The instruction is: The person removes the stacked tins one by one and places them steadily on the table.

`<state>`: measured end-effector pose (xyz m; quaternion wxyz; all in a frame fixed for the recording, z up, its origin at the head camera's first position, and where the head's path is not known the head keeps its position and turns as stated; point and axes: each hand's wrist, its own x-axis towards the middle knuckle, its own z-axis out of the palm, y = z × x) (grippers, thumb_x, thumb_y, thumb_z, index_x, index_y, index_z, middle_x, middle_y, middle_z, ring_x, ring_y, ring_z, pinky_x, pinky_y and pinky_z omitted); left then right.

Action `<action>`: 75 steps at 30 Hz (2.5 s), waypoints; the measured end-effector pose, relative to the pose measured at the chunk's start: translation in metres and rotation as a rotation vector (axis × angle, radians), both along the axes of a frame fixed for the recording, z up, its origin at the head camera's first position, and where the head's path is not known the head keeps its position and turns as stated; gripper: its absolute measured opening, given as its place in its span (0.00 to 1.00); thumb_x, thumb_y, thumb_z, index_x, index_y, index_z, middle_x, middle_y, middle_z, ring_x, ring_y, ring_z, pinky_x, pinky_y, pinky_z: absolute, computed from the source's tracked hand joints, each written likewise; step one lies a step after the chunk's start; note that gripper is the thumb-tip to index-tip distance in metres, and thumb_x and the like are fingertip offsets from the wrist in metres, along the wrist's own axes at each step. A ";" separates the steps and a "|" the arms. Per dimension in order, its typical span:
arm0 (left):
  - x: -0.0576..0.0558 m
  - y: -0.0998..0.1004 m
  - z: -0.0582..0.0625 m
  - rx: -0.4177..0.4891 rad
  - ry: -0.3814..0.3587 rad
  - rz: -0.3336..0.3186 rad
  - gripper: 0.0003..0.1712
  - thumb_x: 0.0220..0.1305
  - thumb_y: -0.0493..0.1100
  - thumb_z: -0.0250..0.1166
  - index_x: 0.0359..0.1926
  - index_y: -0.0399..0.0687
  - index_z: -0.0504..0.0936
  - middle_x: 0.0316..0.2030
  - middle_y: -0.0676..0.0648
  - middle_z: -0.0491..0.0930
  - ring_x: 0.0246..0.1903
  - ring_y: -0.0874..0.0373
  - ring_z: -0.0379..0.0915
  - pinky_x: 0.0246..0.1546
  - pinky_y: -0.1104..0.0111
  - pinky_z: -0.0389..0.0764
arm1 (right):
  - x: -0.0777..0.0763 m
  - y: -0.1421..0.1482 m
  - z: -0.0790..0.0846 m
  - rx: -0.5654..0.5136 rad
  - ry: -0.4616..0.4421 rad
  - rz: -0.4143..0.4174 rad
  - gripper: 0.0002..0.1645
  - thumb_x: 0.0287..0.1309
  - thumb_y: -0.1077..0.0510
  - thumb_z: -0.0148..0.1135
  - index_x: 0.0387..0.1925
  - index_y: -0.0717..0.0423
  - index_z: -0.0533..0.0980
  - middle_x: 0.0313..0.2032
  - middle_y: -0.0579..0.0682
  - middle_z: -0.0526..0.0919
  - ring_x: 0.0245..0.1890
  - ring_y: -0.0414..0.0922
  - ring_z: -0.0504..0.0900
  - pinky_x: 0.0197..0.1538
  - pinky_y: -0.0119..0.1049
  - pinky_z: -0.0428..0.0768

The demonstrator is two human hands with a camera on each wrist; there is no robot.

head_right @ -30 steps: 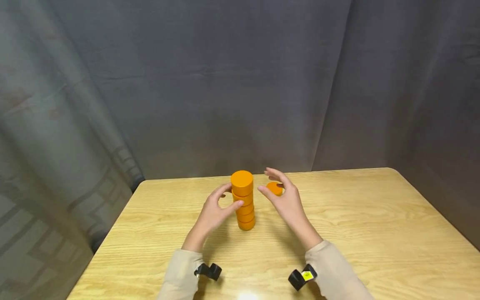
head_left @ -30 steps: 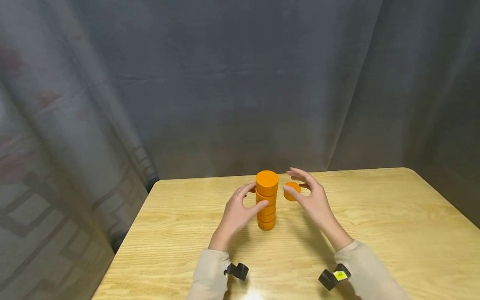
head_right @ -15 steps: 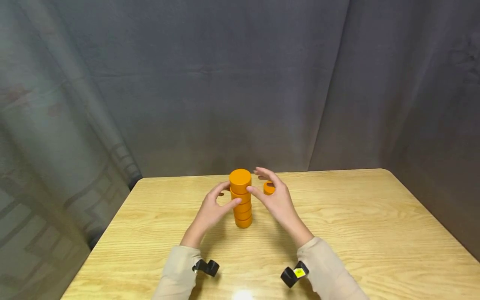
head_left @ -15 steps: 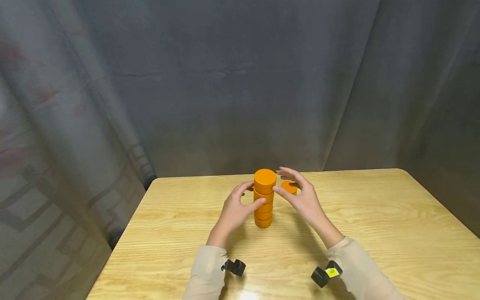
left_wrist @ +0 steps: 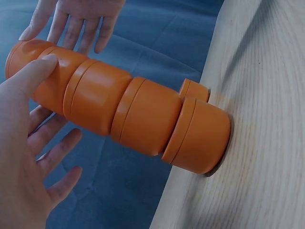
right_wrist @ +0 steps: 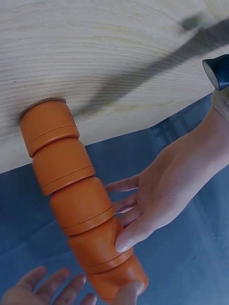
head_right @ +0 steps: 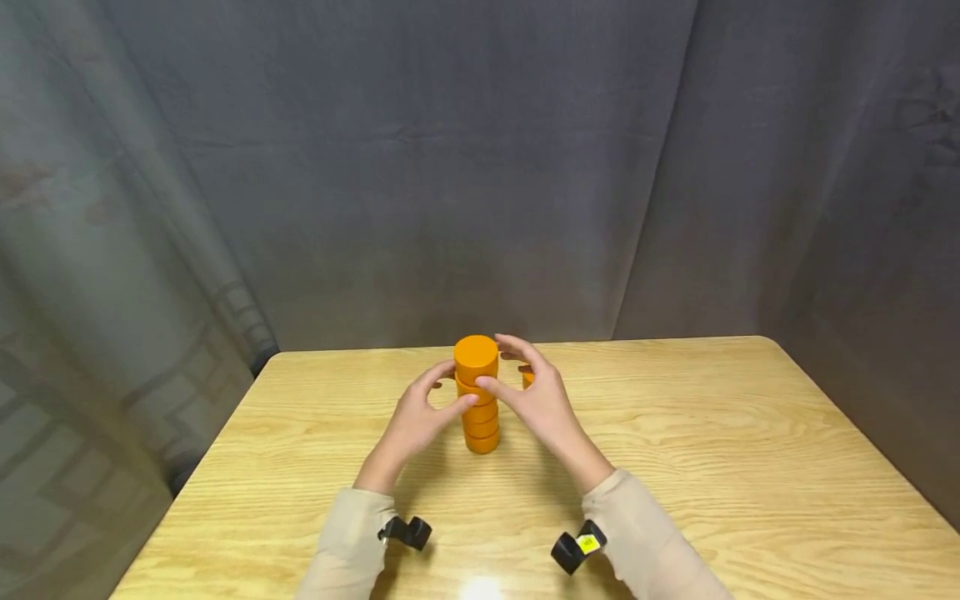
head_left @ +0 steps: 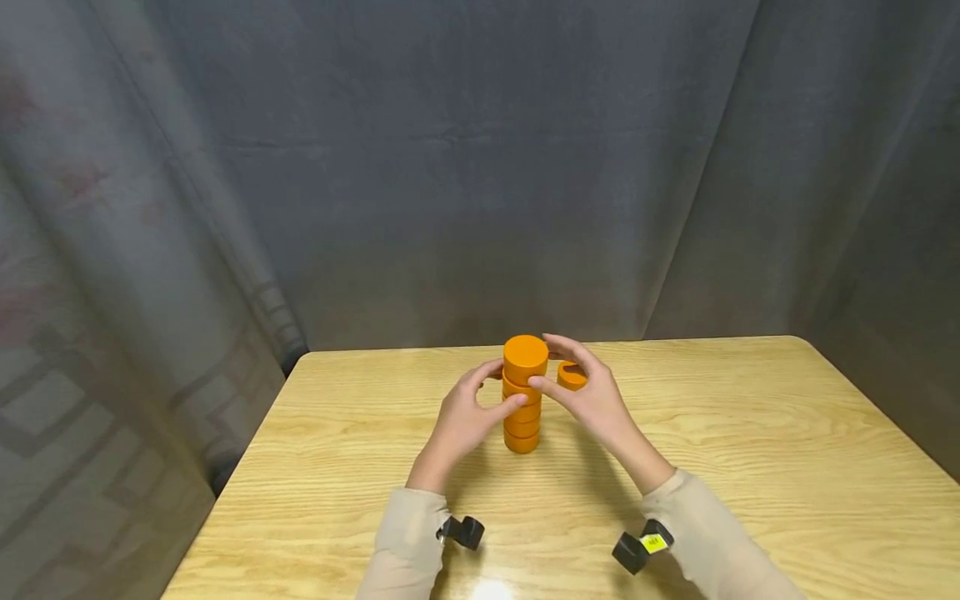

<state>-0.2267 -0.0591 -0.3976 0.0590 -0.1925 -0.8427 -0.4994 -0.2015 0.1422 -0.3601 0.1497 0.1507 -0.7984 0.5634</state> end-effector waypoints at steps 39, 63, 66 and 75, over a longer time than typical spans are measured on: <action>0.002 0.003 -0.003 0.013 0.008 -0.017 0.35 0.60 0.61 0.70 0.66 0.59 0.74 0.55 0.54 0.77 0.58 0.52 0.71 0.60 0.46 0.67 | 0.000 -0.001 0.003 0.051 -0.034 -0.006 0.33 0.57 0.57 0.73 0.63 0.56 0.72 0.56 0.56 0.79 0.57 0.52 0.74 0.59 0.52 0.69; 0.001 0.006 -0.004 0.023 0.013 -0.018 0.33 0.58 0.60 0.72 0.64 0.63 0.75 0.53 0.56 0.78 0.55 0.58 0.72 0.60 0.47 0.68 | 0.007 0.025 -0.001 0.004 0.089 -0.102 0.31 0.58 0.61 0.71 0.62 0.59 0.72 0.55 0.53 0.78 0.50 0.38 0.73 0.54 0.35 0.70; 0.001 0.006 -0.005 0.021 0.016 -0.016 0.33 0.58 0.60 0.72 0.64 0.64 0.75 0.52 0.56 0.78 0.55 0.58 0.72 0.60 0.47 0.68 | 0.007 0.031 -0.004 -0.003 0.104 -0.111 0.31 0.58 0.62 0.71 0.62 0.58 0.72 0.55 0.53 0.78 0.50 0.36 0.73 0.54 0.31 0.69; 0.000 0.008 -0.005 0.025 0.012 -0.024 0.33 0.58 0.59 0.72 0.64 0.63 0.75 0.53 0.57 0.78 0.55 0.57 0.72 0.61 0.47 0.68 | 0.002 0.045 -0.014 0.003 0.094 -0.178 0.31 0.59 0.62 0.70 0.63 0.60 0.71 0.54 0.56 0.78 0.49 0.35 0.72 0.54 0.34 0.69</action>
